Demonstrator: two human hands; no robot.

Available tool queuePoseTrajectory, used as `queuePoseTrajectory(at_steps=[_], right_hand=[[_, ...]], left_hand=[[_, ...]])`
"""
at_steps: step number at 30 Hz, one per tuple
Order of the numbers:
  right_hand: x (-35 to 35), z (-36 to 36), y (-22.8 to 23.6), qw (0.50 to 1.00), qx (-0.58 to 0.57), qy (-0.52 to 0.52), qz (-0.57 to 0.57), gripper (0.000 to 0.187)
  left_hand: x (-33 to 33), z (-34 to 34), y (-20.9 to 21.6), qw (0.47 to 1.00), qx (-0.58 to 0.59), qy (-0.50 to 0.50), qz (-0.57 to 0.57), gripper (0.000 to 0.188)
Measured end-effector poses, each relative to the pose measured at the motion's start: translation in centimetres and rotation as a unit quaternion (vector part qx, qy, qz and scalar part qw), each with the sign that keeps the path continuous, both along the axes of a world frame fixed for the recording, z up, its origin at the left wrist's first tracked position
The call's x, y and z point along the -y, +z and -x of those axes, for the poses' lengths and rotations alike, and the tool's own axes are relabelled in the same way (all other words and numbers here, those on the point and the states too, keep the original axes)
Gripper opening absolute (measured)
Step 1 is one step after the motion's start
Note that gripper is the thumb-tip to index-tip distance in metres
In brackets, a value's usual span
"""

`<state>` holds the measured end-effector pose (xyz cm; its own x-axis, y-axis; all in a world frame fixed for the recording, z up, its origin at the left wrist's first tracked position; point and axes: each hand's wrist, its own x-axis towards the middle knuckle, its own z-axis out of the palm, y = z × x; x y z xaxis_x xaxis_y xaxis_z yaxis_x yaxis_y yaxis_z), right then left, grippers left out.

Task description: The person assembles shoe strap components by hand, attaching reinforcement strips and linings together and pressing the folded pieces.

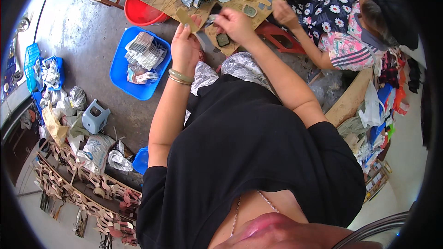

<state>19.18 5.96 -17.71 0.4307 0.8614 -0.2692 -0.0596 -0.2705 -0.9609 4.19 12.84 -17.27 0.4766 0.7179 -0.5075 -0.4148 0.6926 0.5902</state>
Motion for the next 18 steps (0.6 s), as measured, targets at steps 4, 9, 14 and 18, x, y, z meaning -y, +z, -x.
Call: queuePoseTrajectory(at_steps=[4,9,14,18], right_hand=[[0.3,-5.7,-0.4,0.998,0.013,-0.059,-0.009,0.021],[-0.3,-14.4,-1.8,0.972,0.13,-0.174,-0.086,0.018],[-2.0,-19.6,-6.5,0.826,0.547,-0.134,-0.037,0.021],[-1.5,-18.2,-13.1,0.8,0.6,0.022,0.005,0.018]], left_hand=[[-1.0,1.0,-0.8,0.999,-0.018,0.028,-0.015,0.032],[-0.8,2.1,-0.8,0.996,0.059,0.059,0.015,0.03],[0.4,2.1,0.6,0.992,0.117,0.038,0.019,0.032],[1.5,1.4,2.7,0.974,0.214,0.02,0.066,0.051]])
